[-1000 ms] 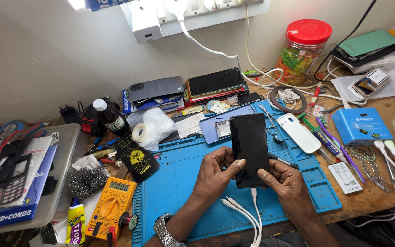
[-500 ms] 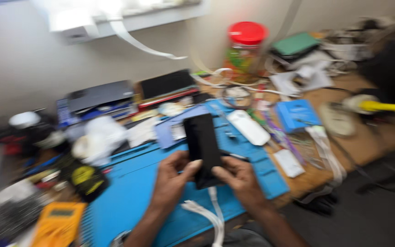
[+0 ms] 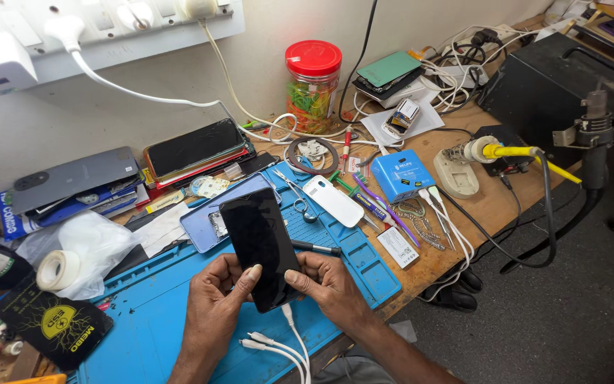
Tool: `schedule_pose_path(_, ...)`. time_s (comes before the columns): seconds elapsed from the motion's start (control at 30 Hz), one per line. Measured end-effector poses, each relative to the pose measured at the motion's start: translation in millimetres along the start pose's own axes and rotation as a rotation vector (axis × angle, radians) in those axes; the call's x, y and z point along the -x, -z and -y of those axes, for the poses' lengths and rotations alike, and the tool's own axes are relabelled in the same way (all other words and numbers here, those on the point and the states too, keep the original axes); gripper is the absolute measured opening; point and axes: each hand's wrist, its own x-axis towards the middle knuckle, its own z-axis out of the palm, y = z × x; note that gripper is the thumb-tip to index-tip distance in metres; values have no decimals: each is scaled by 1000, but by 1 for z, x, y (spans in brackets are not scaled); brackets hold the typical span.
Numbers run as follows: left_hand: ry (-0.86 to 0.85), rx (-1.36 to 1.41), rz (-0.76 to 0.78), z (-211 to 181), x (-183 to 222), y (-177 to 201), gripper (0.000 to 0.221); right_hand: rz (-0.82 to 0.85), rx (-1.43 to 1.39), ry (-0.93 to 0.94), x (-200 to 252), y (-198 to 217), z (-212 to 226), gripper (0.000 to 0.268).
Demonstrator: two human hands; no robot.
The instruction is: The person uses a screwdriver and their hands to disassemble and reassemble internal components of a mobile phone, checks connections, and plugs in a charging cable on a workbench.
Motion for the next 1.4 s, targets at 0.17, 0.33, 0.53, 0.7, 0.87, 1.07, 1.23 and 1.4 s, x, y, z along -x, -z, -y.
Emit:
schedule_pose_path(0.17,25,9,-5,0,0,0,20,-12,25,-6,0,0,-2,41)
schedule_pose_path(0.33,-17,26,9,-2,1,1,18,-8,-1,-12,1,-1,-1,41)
schedule_pose_path(0.53,1,-16,-13,2,-1,0,19,-13,8,-29,1,-1,2,40)
schedule_pose_path(0.7,7,-25,-21,2,-1,0,18,-17,12,-18,2,-1,0,38)
schedule_pose_path(0.87,15,-22,-17,-1,0,0,16,-17,-1,-10,1,-1,-2,38)
schedule_pose_path(1.07,9,-31,-24,3,-1,0,19,-17,-1,-22,2,0,-3,37)
schedule_pose_path(1.23,-4,-28,-10,2,-1,0,18,-20,6,-21,1,0,-3,37)
schedule_pose_path(1.4,-55,70,21,10,-3,1,18,-37,-15,-63,1,-2,-1,37)
